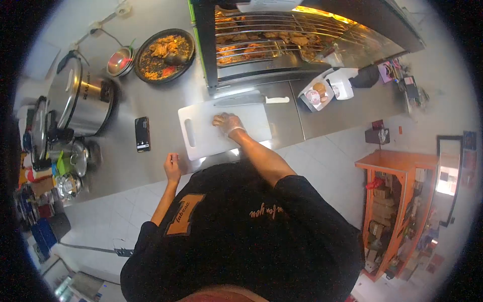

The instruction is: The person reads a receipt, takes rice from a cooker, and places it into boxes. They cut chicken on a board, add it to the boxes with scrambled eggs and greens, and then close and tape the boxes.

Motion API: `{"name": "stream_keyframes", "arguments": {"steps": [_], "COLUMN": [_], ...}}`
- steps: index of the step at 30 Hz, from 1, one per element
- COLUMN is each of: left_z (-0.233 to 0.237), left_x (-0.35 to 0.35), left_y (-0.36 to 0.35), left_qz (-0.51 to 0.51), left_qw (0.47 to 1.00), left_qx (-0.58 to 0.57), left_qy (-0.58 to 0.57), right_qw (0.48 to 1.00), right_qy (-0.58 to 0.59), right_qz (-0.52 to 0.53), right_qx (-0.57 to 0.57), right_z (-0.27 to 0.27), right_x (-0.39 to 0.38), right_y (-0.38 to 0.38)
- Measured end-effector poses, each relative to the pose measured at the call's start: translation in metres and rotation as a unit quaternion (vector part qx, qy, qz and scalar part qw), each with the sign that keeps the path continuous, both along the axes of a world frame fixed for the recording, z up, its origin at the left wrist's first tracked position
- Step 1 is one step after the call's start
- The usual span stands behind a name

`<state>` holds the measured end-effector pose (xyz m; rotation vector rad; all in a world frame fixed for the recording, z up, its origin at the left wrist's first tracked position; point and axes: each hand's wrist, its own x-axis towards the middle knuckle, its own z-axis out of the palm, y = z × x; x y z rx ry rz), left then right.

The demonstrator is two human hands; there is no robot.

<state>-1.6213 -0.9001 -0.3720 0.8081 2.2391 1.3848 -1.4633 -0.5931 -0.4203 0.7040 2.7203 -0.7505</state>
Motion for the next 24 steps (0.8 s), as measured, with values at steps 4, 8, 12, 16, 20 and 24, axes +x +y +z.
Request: {"name": "stream_keyframes", "arguments": {"steps": [4,8,12,16,20,24], "left_z": [0.004,-0.025,-0.035,-0.042,-0.045,-0.027], "left_x": [-0.019,-0.028,-0.018,-0.015,-0.013,-0.017], "left_y": [0.007,0.043,0.045,0.038,0.053,0.067], "left_qz": [0.009,0.007,0.024,0.054,0.105,0.105], "left_qw": [1.000,0.999,0.991,0.971,0.931,0.913], "left_qx": [-0.014,-0.036,-0.122,-0.228,-0.346,-0.391], "left_qy": [-0.022,0.007,0.056,0.055,0.047,0.051], "right_qw": [0.959,0.951,0.854,0.830,0.900,0.862], "right_qy": [0.148,0.046,-0.023,-0.168,-0.181,0.048], "right_qz": [-0.191,-0.160,-0.329,-0.420,-0.333,-0.483], "right_qx": [-0.146,0.260,0.403,0.327,0.217,-0.146], "right_z": [0.038,0.061,0.083,0.075,0.004,0.018], "right_x": [0.035,0.131,0.250,0.355,0.426,0.425], "right_y": [0.009,0.111,0.248,0.377,0.498,0.514]}}
